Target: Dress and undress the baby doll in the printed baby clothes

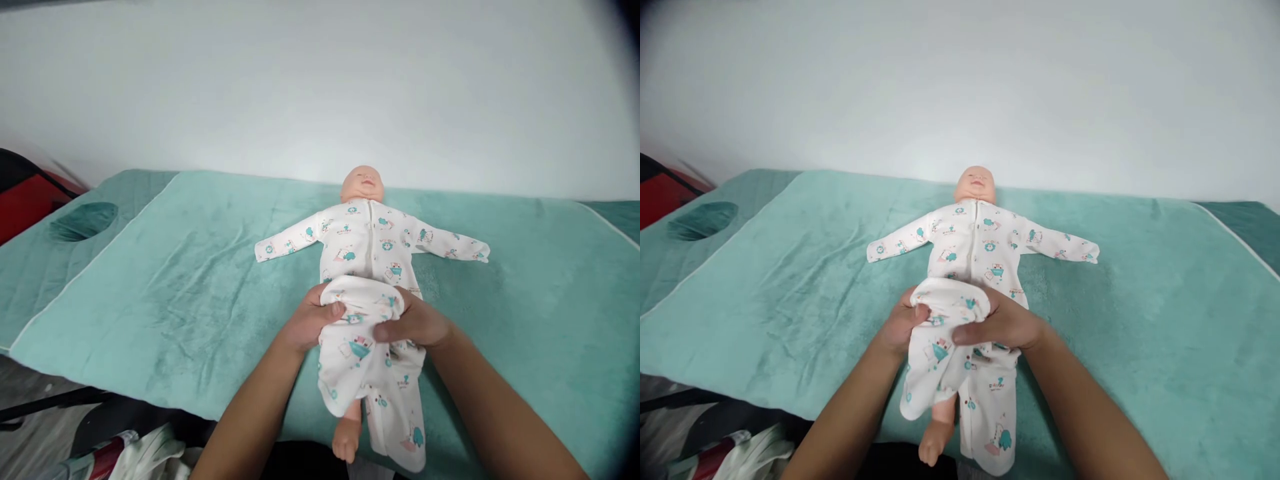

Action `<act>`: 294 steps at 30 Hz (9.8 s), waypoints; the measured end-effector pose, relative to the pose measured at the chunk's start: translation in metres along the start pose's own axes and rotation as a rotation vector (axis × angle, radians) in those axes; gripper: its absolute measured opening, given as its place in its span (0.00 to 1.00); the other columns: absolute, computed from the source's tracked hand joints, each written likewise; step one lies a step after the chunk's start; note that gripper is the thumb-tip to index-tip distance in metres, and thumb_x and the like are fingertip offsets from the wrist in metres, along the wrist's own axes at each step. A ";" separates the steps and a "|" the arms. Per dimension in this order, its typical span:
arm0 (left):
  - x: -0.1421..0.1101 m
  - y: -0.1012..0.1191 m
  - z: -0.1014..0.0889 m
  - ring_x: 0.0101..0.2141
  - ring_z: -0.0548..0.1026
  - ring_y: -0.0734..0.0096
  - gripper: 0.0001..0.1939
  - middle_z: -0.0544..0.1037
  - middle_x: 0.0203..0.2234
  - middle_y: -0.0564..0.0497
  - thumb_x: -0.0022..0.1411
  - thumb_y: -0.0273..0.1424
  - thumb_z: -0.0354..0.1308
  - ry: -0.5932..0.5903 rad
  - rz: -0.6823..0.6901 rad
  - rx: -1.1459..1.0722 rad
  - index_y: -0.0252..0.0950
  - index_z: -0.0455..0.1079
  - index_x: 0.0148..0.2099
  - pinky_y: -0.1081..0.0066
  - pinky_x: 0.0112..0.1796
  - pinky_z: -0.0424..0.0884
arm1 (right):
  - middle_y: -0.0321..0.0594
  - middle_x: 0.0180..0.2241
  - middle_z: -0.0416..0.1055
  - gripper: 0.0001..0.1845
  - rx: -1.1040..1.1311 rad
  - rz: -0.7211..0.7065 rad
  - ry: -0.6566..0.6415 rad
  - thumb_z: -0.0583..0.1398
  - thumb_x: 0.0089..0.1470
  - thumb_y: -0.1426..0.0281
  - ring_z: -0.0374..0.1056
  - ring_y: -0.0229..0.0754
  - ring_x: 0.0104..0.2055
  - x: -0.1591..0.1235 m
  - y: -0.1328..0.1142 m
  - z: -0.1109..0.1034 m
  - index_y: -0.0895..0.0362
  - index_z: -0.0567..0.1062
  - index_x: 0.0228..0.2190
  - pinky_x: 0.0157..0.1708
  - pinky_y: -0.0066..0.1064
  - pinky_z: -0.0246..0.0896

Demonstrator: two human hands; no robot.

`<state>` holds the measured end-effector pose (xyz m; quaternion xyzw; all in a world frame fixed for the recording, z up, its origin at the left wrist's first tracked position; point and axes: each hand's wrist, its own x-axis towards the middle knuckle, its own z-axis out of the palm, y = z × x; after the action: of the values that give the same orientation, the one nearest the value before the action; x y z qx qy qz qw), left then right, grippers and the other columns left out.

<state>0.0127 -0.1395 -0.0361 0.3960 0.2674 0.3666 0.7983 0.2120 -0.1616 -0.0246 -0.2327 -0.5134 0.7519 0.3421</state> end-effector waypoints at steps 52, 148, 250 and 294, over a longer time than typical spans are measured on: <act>-0.106 -0.050 0.014 0.29 0.71 0.70 0.26 0.76 0.28 0.49 0.57 0.53 0.61 0.543 0.077 0.359 0.32 0.74 0.38 0.72 0.31 0.66 | 0.28 0.22 0.52 0.25 -0.782 -0.021 -0.315 0.65 0.50 0.51 0.49 0.32 0.25 -0.014 -0.029 -0.001 0.56 0.63 0.21 0.25 0.27 0.43; 0.000 0.018 0.001 0.58 0.66 0.62 0.09 0.68 0.61 0.43 0.65 0.36 0.54 0.307 0.437 1.030 0.40 0.58 0.35 0.63 0.53 0.63 | 0.53 0.66 0.56 0.24 -1.527 -0.453 0.641 0.53 0.62 0.69 0.48 0.53 0.69 -0.021 0.004 -0.028 0.60 0.62 0.59 0.66 0.52 0.45; 0.069 0.021 -0.060 0.29 0.57 0.72 0.10 0.61 0.24 0.56 0.50 0.24 0.51 0.209 0.447 0.994 0.38 0.51 0.27 0.71 0.30 0.53 | 0.36 0.31 0.77 0.10 -0.736 -0.160 0.691 0.58 0.46 0.71 0.70 0.49 0.40 0.003 -0.009 -0.079 0.54 0.79 0.31 0.43 0.38 0.65; 0.091 0.049 -0.060 0.32 0.73 0.66 0.07 0.77 0.31 0.52 0.58 0.28 0.50 0.377 0.295 1.073 0.38 0.70 0.36 0.68 0.35 0.66 | 0.35 0.22 0.70 0.15 -0.804 -0.047 0.947 0.58 0.54 0.58 0.63 0.40 0.28 0.022 -0.024 -0.108 0.55 0.73 0.22 0.30 0.32 0.57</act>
<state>0.0049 -0.0202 -0.0408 0.7055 0.4952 0.3513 0.3656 0.2796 -0.0730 -0.0420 -0.6404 -0.5538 0.3071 0.4346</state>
